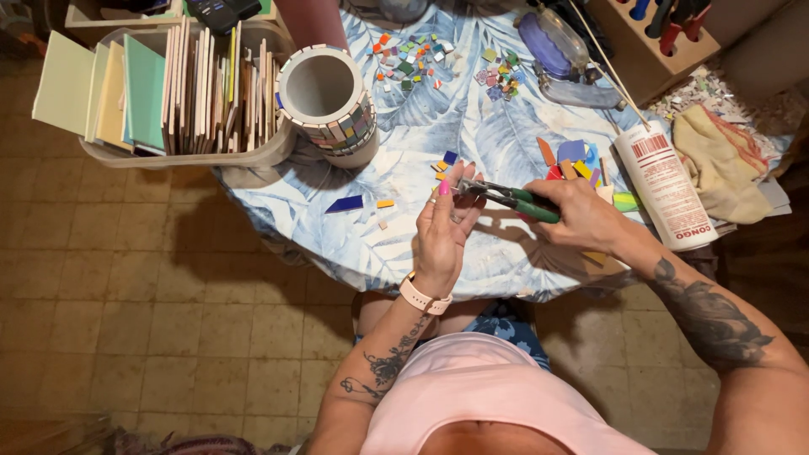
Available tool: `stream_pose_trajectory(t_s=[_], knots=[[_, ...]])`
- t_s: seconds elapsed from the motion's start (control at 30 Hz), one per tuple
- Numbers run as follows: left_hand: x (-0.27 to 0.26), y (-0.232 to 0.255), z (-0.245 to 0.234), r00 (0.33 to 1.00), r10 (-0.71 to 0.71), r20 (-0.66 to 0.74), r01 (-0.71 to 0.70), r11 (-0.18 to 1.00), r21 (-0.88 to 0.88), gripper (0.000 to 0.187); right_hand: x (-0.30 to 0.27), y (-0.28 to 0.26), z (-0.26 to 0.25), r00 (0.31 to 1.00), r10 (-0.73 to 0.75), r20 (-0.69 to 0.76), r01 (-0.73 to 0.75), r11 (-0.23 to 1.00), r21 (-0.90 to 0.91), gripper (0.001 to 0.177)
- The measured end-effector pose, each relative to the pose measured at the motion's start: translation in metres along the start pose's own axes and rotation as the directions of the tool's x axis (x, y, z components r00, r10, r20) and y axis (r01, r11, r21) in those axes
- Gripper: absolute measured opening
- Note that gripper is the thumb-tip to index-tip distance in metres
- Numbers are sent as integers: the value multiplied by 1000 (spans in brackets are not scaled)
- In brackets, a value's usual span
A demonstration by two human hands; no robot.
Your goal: Cutting and shaping small glass mosaic tiles using wheeled nippers
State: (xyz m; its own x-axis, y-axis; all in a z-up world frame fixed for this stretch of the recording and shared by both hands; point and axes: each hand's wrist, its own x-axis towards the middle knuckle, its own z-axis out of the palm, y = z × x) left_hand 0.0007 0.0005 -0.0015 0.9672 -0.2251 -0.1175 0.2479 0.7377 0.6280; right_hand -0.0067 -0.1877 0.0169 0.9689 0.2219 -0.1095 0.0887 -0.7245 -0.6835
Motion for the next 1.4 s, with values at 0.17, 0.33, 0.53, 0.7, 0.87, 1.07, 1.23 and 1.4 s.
stream_pose_trajectory(t_s=[0.17,0.33,0.53,0.7,0.87,1.07,1.23,1.4], knots=[[5,-7,-9,998,-56,-7,54,991,-122,43,1,6,1,1000,3,-16,-4,1000,-20,35],[9,-6,-14,991,-131,-12,125,967,-224,42,2,0,-1,999,35,-13,-36,998,-46,29],[13,-12,-21,988,-152,-9,144,952,-272,42,2,-3,0,1000,14,-22,-16,997,-78,28],[13,-12,-24,984,-180,-10,169,943,-288,42,2,4,6,999,30,-15,-32,992,-124,23],[10,-8,-22,982,-186,-12,175,942,-286,41,-1,12,10,999,35,-33,-40,985,-170,21],[19,2,-23,984,-179,-17,173,968,-184,42,-10,-12,5,991,53,-121,-63,995,-82,33],[39,10,-17,994,-71,-86,72,997,9,41,-23,-9,9,964,114,-238,-119,993,-9,43],[44,18,-16,910,365,199,-363,464,808,29,-30,-2,24,925,208,-318,-200,978,57,47]])
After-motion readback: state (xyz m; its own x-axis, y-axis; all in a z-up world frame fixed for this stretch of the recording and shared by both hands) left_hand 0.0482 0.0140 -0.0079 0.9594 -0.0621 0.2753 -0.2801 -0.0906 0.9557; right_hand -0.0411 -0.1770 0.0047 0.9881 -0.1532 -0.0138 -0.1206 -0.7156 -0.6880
